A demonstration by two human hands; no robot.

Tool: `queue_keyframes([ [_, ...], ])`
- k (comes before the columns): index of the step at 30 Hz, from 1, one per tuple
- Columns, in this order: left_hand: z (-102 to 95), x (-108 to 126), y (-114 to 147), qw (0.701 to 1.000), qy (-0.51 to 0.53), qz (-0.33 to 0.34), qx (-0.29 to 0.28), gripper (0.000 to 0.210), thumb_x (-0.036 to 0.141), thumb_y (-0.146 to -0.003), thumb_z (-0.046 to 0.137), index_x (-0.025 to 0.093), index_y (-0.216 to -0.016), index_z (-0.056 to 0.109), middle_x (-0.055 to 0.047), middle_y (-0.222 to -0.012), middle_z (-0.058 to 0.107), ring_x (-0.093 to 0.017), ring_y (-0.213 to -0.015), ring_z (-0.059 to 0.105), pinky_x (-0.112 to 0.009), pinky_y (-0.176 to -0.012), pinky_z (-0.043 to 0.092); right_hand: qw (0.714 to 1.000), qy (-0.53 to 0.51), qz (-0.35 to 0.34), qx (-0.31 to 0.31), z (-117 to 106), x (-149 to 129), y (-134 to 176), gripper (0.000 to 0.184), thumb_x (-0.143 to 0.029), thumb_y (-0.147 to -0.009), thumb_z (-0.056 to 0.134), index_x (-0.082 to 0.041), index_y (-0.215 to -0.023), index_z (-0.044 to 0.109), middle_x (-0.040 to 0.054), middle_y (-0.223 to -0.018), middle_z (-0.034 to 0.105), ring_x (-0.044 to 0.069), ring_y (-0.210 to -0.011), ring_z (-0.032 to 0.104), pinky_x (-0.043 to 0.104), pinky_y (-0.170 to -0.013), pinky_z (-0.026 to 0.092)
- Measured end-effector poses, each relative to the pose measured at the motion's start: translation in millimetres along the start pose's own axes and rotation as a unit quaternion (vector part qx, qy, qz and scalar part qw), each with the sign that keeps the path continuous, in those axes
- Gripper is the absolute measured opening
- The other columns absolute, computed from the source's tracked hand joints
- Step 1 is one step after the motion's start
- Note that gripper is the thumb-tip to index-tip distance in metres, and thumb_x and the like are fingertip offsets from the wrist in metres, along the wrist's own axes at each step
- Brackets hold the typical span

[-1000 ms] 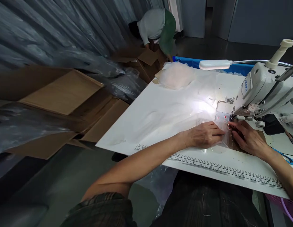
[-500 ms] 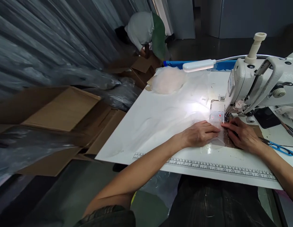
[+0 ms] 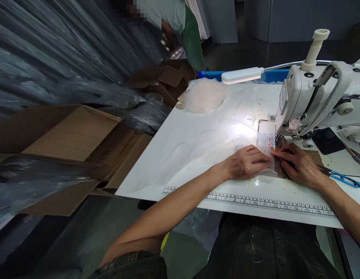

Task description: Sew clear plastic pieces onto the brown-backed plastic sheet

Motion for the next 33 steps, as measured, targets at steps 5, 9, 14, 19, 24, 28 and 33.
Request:
queue_keyframes([
  [5, 1.4, 0.7, 1.0, 1.0, -0.02, 0.013, 0.001, 0.018, 0.025, -0.1, 0.05, 0.021, -0.102, 0.068, -0.003, -0.105, 0.075, -0.013, -0.089, 0.067, -0.029, -0.077, 0.051, 0.999, 0.025, -0.026, 0.006, -1.1, -4.0, -1.3, 0.037, -0.026, -0.096, 0.042, -0.02, -0.12, 0.07, 0.0135, -0.105, 0.063, 0.023, -0.091, 0.063, 0.04, -0.076, 0.057],
  [9, -0.2, 2.8, 0.8, 0.999, -0.036, 0.031, 0.023, 0.017, 0.024, -0.1, 0.052, 0.019, -0.099, 0.068, -0.004, -0.103, 0.075, -0.012, -0.087, 0.066, -0.028, -0.078, 0.049, 0.999, 0.035, -0.02, 0.009, -0.5, -3.3, -0.7, 0.036, -0.025, -0.097, 0.041, -0.018, -0.119, 0.069, 0.0143, -0.107, 0.063, 0.024, -0.094, 0.063, 0.042, -0.077, 0.058],
  [14, -4.2, 4.8, -0.9, 0.997, -0.05, 0.038, 0.036, 0.018, 0.023, -0.099, 0.053, 0.016, -0.091, 0.068, -0.003, -0.099, 0.075, -0.012, -0.084, 0.065, -0.027, -0.077, 0.048, 0.998, 0.056, -0.026, 0.014, 2.0, -4.6, -0.3, 0.037, -0.024, -0.095, 0.041, -0.02, -0.12, 0.068, 0.014, -0.105, 0.063, 0.025, -0.091, 0.063, 0.043, -0.074, 0.06],
  [19, -2.5, 5.9, -0.5, 0.998, -0.053, 0.035, 0.021, 0.021, 0.024, -0.099, 0.052, 0.018, -0.089, 0.069, -0.002, -0.102, 0.075, -0.013, -0.087, 0.065, -0.029, -0.081, 0.048, 0.997, 0.077, -0.013, 0.005, 2.0, -7.5, -1.4, 0.038, -0.022, -0.093, 0.041, -0.022, -0.12, 0.068, 0.014, -0.106, 0.063, 0.026, -0.091, 0.063, 0.043, -0.074, 0.059],
  [24, 2.0, 3.5, 0.9, 0.999, -0.031, 0.017, -0.016, 0.022, 0.025, -0.1, 0.049, 0.018, -0.093, 0.07, -0.004, -0.106, 0.075, -0.014, -0.089, 0.065, -0.03, -0.079, 0.047, 0.998, -0.015, 0.05, 0.018, -7.0, -2.2, 0.0, 0.039, -0.028, -0.095, 0.043, -0.022, -0.128, 0.063, 0.0112, -0.102, 0.067, 0.023, -0.089, 0.066, 0.04, -0.078, 0.059],
  [28, 2.1, 2.8, 1.3, 1.0, -0.02, 0.008, -0.016, 0.026, 0.026, -0.101, 0.047, 0.018, -0.093, 0.071, -0.004, -0.105, 0.075, -0.014, -0.084, 0.065, -0.03, -0.076, 0.047, 0.987, -0.077, 0.128, 0.06, -13.5, 8.2, 4.3, 0.034, -0.03, -0.092, 0.047, -0.02, -0.116, 0.069, 0.0086, -0.093, 0.071, 0.022, -0.085, 0.069, 0.038, -0.078, 0.058],
  [33, 1.5, 3.9, 1.8, 1.0, -0.012, 0.004, 0.005, 0.029, 0.026, -0.101, 0.046, 0.016, -0.091, 0.072, -0.005, -0.102, 0.075, -0.014, -0.081, 0.064, -0.03, -0.075, 0.05, 0.984, -0.082, 0.141, 0.073, -14.1, 9.2, 6.0, 0.03, -0.025, -0.089, 0.047, -0.018, -0.102, 0.073, 0.0074, -0.084, 0.071, 0.02, -0.074, 0.069, 0.035, -0.071, 0.058],
])
Point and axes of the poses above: each hand's wrist, its own y-axis away from the middle knuckle, its own z-axis out of the palm, x = y × z, the point moved 5 cm from there along -y, towards the middle knuckle
